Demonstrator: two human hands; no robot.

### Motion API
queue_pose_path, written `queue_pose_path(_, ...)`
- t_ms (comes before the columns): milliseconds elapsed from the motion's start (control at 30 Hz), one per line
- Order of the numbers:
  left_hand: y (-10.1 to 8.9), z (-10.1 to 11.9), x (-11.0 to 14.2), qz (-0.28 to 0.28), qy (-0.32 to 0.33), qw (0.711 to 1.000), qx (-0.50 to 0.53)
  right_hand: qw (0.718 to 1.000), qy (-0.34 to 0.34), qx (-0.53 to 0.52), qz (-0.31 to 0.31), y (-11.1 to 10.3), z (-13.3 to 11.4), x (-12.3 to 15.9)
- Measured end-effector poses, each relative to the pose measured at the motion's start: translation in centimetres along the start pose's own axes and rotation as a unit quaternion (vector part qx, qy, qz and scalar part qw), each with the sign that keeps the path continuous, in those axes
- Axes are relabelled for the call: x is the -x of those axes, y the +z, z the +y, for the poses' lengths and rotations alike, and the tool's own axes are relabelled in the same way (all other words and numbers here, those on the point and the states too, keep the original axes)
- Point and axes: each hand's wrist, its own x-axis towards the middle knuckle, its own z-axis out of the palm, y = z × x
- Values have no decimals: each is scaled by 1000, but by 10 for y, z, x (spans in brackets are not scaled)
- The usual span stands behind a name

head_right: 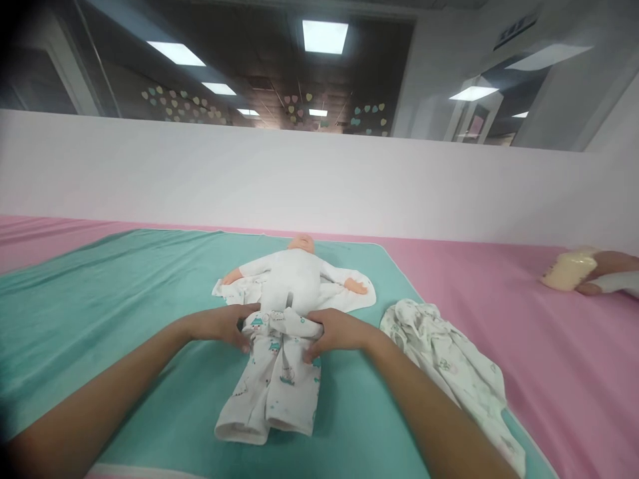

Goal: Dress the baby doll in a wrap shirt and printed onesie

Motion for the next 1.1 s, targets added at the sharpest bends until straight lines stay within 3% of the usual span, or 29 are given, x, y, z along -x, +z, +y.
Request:
queue_pose_path(100, 4, 4, -2, -41, 4, 999, 3, 1000, -2, -6, -11, 4, -5, 1)
queue_pose_path(300, 8, 1, -4, -49, 25, 998, 12, 1000, -26, 5, 13, 9, 0, -1)
queue_pose_path(400, 8, 0, -4, -37, 30, 998, 49, 994, -65, 38, 76, 10, 3, -4)
queue_pose_path(500, 10, 1, -3, 13, 26, 997, 74, 979, -100, 54, 167, 12, 2, -7)
queue_pose_path(633, 11, 5, -4, 45, 34, 992, 109, 974, -77, 38, 210, 17, -1, -9)
queue_pose_path(800, 9, 10, -3, 11, 38, 992, 123, 986, -61, -2, 154, 20, 2, -10)
queue_pose_path(1000, 5, 12, 0, -104, 21, 988, 110, 996, -45, -45, 60, 12, 7, -8)
queue_pose_path(1100, 4, 18, 3, -126, 12, 989, 78, 998, -33, -46, 41, 9, -3, -4)
